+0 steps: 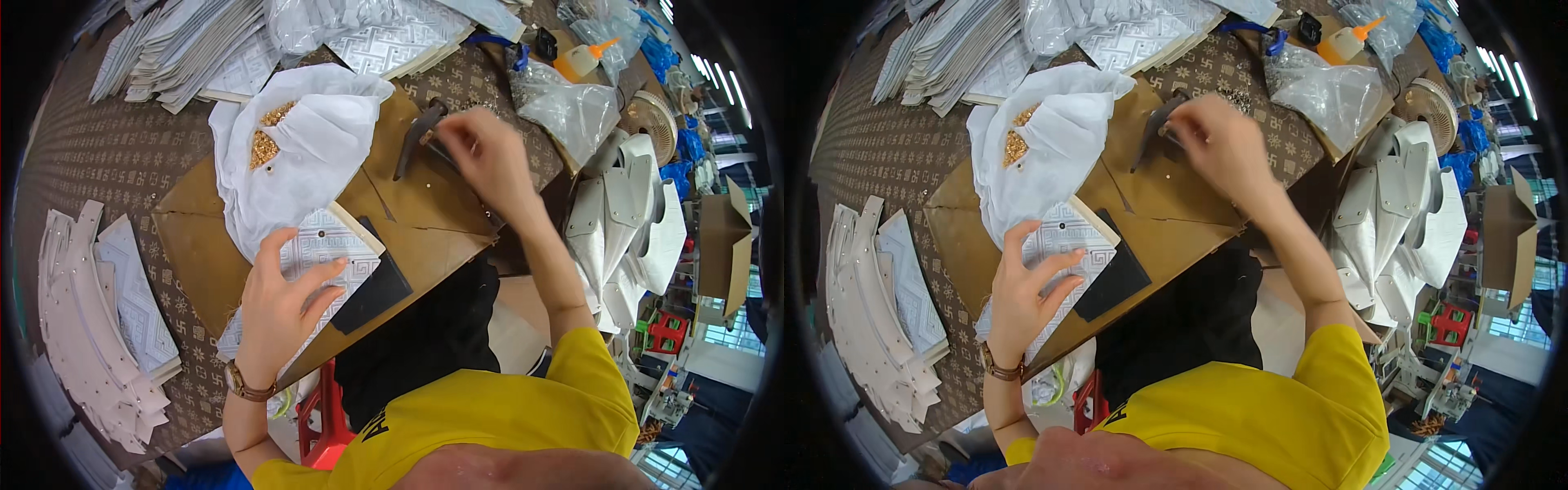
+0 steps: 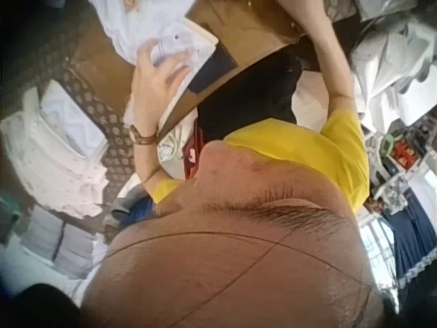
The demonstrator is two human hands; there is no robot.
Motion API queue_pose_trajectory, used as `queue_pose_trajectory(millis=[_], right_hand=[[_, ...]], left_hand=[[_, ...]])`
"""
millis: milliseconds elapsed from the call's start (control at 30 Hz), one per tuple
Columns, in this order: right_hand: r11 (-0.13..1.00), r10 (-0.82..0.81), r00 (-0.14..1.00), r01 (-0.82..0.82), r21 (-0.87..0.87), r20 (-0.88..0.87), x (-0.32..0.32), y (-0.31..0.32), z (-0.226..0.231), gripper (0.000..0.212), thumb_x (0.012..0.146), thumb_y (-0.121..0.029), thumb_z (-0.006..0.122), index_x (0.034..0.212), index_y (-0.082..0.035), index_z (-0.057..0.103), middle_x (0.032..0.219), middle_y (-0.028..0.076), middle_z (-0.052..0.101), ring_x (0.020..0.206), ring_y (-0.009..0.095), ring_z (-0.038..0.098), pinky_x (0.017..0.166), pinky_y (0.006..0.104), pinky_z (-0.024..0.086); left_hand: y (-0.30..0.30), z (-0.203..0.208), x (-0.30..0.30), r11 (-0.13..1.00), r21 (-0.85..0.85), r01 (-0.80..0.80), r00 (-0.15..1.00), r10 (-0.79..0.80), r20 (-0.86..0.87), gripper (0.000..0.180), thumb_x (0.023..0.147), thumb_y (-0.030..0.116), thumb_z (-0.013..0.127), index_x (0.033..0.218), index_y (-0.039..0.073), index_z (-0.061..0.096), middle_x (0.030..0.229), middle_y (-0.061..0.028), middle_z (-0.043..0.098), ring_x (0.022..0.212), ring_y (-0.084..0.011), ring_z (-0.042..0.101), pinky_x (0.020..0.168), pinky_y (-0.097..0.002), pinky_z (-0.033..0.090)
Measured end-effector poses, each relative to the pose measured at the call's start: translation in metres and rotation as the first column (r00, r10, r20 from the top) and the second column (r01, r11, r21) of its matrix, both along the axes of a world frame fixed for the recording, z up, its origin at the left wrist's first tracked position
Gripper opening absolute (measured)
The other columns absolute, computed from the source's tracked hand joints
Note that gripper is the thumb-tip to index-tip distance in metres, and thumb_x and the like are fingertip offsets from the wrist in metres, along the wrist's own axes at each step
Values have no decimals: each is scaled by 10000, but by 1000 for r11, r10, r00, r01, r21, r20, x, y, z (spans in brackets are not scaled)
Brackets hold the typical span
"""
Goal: Assembling small metal studs onto fabric pieces using a hammer and scissors at a workbench.
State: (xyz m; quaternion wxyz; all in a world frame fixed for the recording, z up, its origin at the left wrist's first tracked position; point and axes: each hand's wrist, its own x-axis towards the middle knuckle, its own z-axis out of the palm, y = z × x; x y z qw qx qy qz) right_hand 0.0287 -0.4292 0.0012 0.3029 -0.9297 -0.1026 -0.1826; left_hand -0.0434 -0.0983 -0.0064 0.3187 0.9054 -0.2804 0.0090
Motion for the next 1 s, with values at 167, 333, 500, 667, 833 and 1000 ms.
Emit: queue_pose_trajectory(millis=[167, 333, 500, 667, 833, 1000], right_hand=[[975, -96, 991, 76, -210, -88, 32, -66, -23, 100, 925, -60, 713, 1016, -18, 715, 939, 131, 696, 808, 298, 686, 723, 362, 541], [966, -90, 989, 59, -251, -114, 36, -61, -31, 97, 913, -43, 713, 1006, -15, 718, 948, 128, 690, 840, 292, 694, 750, 364, 542], [977, -11, 999, 1, -215, -48, 32, -48, -15, 87, 910, -33, 720, 995, -14, 725, 939, 112, 682, 811, 251, 685, 734, 346, 538], [988, 143, 984, -148, -45, -104, -2, 14, 18, 82, 912, -34, 734, 992, -17, 733, 923, 99, 675, 775, 199, 661, 711, 312, 526], [992, 60, 997, -64, -108, -42, 19, -9, 13, 94, 920, -44, 740, 1008, -12, 737, 931, 98, 684, 762, 186, 654, 700, 303, 520], [976, -66, 995, 47, -214, -81, 25, -64, -7, 103, 929, -46, 734, 1022, -1, 735, 954, 107, 695, 777, 201, 665, 710, 314, 522]], left_hand=[[-1, -1, 0, 1000, -13, -8, 1000, 8, -27, 320, 803, 227, 879, 1113, 225, 795, 1378, -181, 526, 1095, -391, 645, 881, -432, 546], [4, -3, -1, 999, -36, 3, 1000, -3, -15, 312, 813, 242, 868, 1115, 225, 792, 1361, -173, 528, 1084, -374, 638, 884, -433, 539], [-1, -1, 0, 1000, -13, 3, 1000, -3, 11, 292, 823, 242, 847, 1108, 222, 787, 1347, -172, 527, 1096, -352, 611, 894, -434, 524], [-2, -2, -1, 1000, -13, 0, 1000, 1, 17, 293, 823, 231, 842, 1110, 218, 785, 1346, -167, 529, 1090, -348, 601, 894, -436, 519], [-2, 1, -3, 999, -42, -2, 1000, 4, 25, 299, 819, 223, 844, 1112, 214, 785, 1349, -164, 530, 1113, -352, 595, 904, -439, 515], [-1, -1, -1, 1000, -22, -20, 1000, 21, 5, 334, 794, 226, 875, 1118, 233, 797, 1378, -172, 532, 1119, -382, 630, 904, -439, 536]])
